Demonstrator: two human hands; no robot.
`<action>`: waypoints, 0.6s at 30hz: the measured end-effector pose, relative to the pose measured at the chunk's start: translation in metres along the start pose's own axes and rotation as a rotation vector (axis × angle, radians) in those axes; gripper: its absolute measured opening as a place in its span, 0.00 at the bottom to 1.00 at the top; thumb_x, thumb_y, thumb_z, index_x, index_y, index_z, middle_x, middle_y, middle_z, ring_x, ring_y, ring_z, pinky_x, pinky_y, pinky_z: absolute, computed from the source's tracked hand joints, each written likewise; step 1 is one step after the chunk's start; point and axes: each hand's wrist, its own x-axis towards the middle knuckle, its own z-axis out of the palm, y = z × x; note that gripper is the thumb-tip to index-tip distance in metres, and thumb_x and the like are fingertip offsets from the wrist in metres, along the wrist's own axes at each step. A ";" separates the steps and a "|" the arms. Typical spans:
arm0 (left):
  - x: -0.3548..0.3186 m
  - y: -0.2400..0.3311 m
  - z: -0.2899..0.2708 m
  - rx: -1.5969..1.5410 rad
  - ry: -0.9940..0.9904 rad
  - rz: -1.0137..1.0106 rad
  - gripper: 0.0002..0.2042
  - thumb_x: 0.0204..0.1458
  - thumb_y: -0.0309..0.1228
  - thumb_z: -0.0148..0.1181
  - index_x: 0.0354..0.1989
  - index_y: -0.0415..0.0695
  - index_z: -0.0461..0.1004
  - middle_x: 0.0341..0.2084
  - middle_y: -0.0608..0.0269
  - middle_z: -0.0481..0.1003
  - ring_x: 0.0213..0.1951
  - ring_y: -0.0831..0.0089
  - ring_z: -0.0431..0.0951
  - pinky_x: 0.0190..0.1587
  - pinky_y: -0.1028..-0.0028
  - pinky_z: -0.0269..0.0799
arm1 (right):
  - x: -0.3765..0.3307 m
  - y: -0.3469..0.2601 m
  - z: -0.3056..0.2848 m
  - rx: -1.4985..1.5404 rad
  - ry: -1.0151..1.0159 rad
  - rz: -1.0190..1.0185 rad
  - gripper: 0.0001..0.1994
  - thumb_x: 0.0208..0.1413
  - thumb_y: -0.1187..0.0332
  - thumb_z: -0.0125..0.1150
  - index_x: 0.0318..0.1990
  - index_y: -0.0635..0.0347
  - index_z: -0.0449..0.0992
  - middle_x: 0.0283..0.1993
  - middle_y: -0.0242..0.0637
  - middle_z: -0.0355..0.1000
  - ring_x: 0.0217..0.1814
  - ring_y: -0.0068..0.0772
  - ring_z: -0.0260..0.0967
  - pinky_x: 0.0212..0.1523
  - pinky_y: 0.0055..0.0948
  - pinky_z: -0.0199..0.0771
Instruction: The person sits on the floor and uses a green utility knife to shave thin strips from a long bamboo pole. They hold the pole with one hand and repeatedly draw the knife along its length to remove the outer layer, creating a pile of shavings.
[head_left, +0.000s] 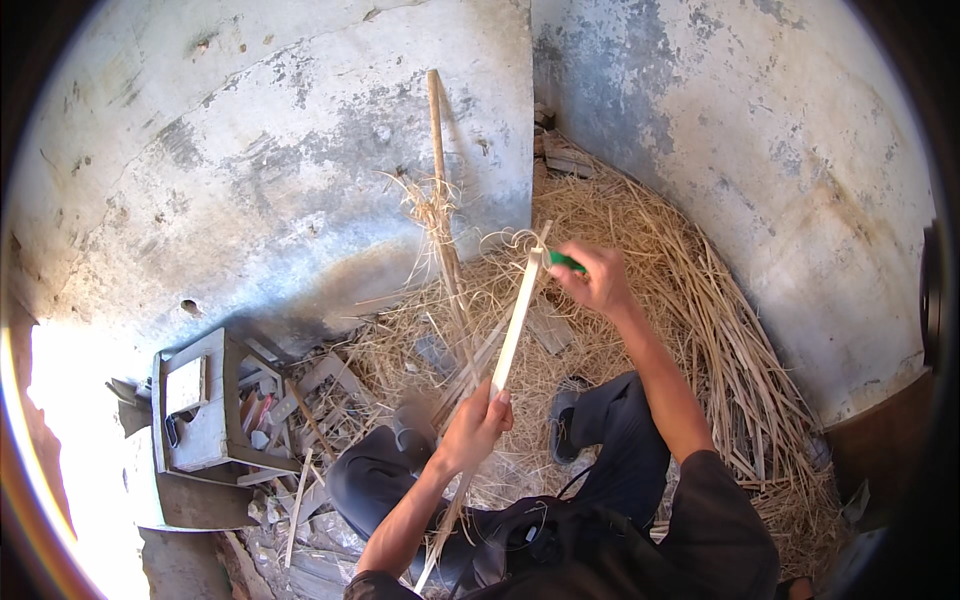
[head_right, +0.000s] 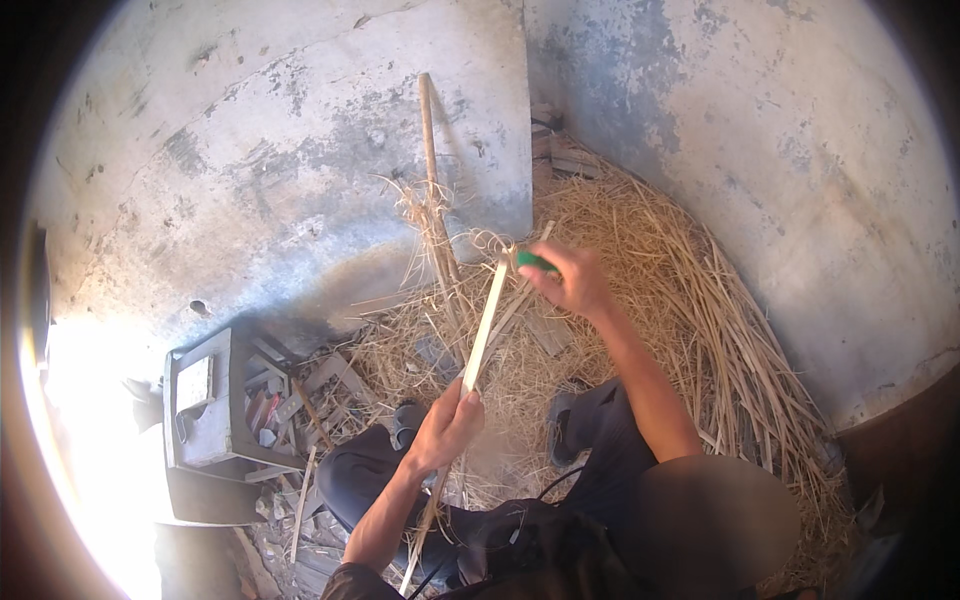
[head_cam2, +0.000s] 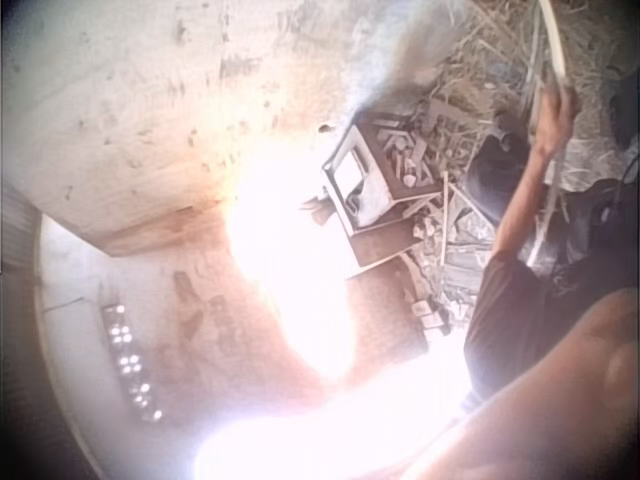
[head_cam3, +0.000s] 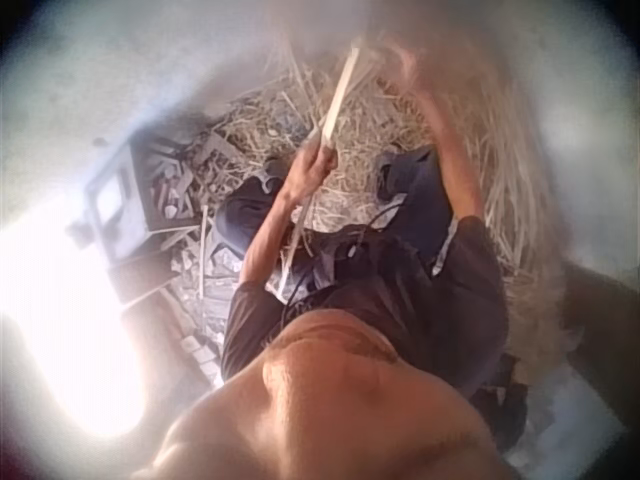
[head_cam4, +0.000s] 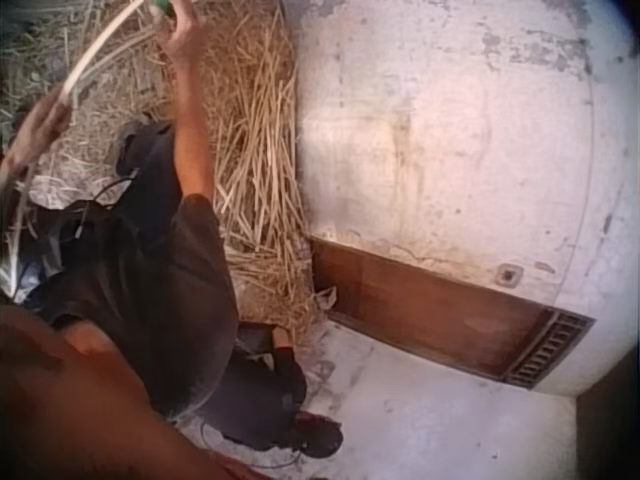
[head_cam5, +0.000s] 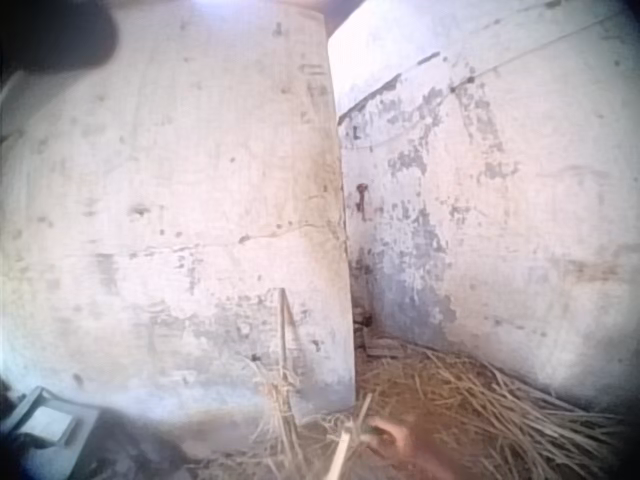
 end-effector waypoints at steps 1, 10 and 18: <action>-0.003 -0.002 -0.001 -0.029 -0.010 0.006 0.17 0.75 0.40 0.44 0.35 0.41 0.66 0.22 0.68 0.69 0.26 0.78 0.67 0.32 0.72 0.67 | 0.002 0.010 -0.003 -0.002 0.006 0.090 0.22 0.69 0.48 0.58 0.40 0.61 0.83 0.20 0.29 0.70 0.17 0.21 0.65 0.19 0.31 0.67; 0.000 0.001 -0.009 -0.036 0.102 -0.038 0.14 0.73 0.38 0.49 0.40 0.39 0.69 0.21 0.70 0.69 0.26 0.81 0.67 0.31 0.74 0.66 | -0.008 0.019 -0.015 0.044 -0.052 0.213 0.21 0.70 0.47 0.54 0.44 0.55 0.82 0.23 0.30 0.76 0.18 0.20 0.67 0.16 0.26 0.65; 0.004 0.002 -0.014 0.064 0.330 0.035 0.13 0.73 0.37 0.51 0.39 0.40 0.68 0.18 0.69 0.69 0.21 0.82 0.67 0.24 0.74 0.64 | -0.017 -0.071 0.016 0.107 -0.278 -0.026 0.16 0.64 0.56 0.64 0.44 0.62 0.82 0.34 0.41 0.83 0.26 0.31 0.81 0.25 0.30 0.80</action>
